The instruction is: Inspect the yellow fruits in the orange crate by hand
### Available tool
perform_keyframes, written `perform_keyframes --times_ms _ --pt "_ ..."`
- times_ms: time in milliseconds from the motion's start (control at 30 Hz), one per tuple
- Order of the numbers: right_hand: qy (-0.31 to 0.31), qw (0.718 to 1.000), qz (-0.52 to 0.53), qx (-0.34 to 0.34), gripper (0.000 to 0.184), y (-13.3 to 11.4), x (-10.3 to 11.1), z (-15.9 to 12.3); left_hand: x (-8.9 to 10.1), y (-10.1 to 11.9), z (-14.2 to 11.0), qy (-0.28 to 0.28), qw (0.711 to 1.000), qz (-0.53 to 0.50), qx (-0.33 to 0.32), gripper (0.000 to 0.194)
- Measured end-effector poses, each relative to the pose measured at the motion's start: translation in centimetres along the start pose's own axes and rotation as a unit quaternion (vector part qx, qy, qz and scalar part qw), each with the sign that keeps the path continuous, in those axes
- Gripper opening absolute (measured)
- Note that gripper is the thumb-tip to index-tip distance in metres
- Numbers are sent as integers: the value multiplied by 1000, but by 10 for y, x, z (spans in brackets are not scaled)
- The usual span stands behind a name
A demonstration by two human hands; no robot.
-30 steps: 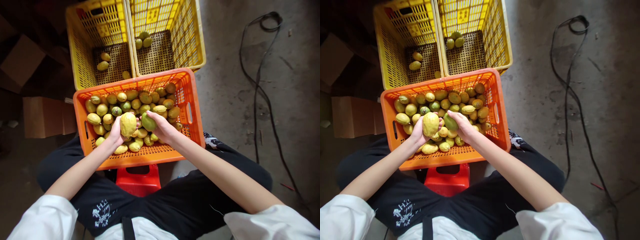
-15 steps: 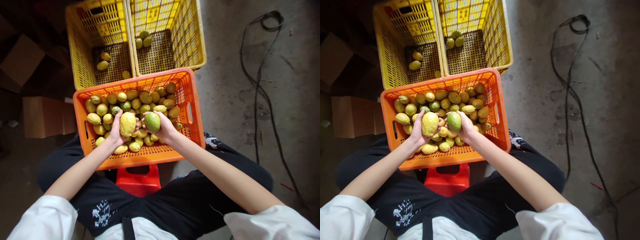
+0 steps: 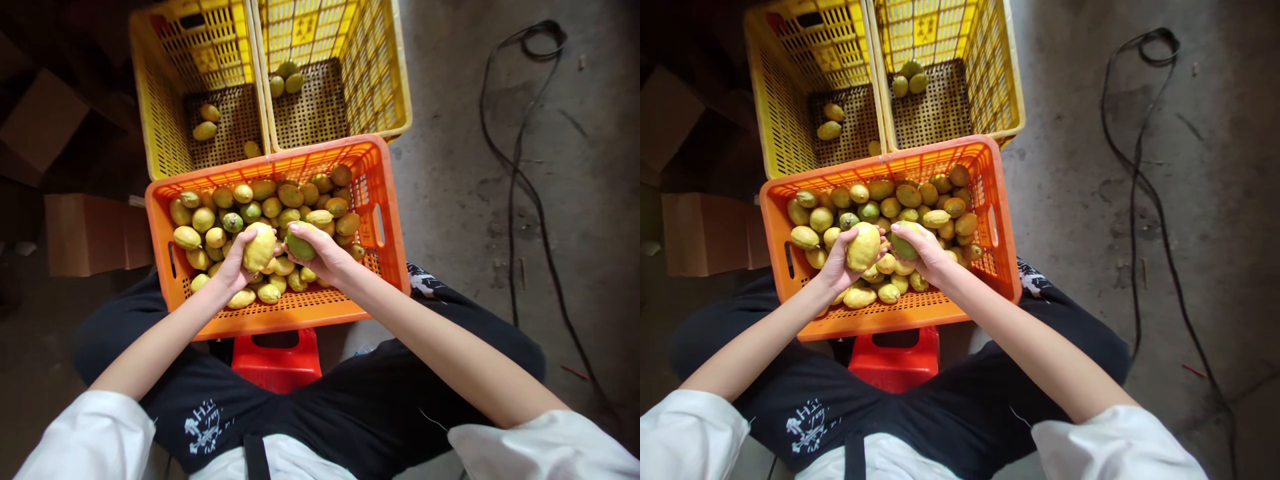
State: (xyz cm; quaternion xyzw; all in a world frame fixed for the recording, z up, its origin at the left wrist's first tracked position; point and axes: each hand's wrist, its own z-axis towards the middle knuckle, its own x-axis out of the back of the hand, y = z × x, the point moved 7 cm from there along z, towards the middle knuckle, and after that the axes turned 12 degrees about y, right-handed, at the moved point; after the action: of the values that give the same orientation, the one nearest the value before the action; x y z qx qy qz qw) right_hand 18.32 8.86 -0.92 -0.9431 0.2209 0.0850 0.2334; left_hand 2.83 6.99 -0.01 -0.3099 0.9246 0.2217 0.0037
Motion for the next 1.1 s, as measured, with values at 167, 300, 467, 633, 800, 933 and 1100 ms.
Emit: perform_keyframes --times_ms 167,300,467,633,800,933,1100 --pt "23 999 24 39 26 1 6 11 0 -1 2 -14 1000 -1 5 32" --pt "29 999 16 18 25 4 7 14 -3 -4 4 -32 999 -25 9 45" --pt "6 1000 6 -21 35 7 3 15 1 -13 11 -11 999 -31 42 47" --pt "45 998 30 -27 26 8 10 24 4 -13 13 -11 997 -45 58 51" --pt "58 995 80 -32 14 9 12 28 7 -11 14 7 998 -56 41 50" --pt "60 995 75 -41 15 8 8 23 8 -11 19 -8 998 -49 40 50" --pt "55 996 43 -49 22 5 3 15 11 -11 23 1 998 -40 51 59"
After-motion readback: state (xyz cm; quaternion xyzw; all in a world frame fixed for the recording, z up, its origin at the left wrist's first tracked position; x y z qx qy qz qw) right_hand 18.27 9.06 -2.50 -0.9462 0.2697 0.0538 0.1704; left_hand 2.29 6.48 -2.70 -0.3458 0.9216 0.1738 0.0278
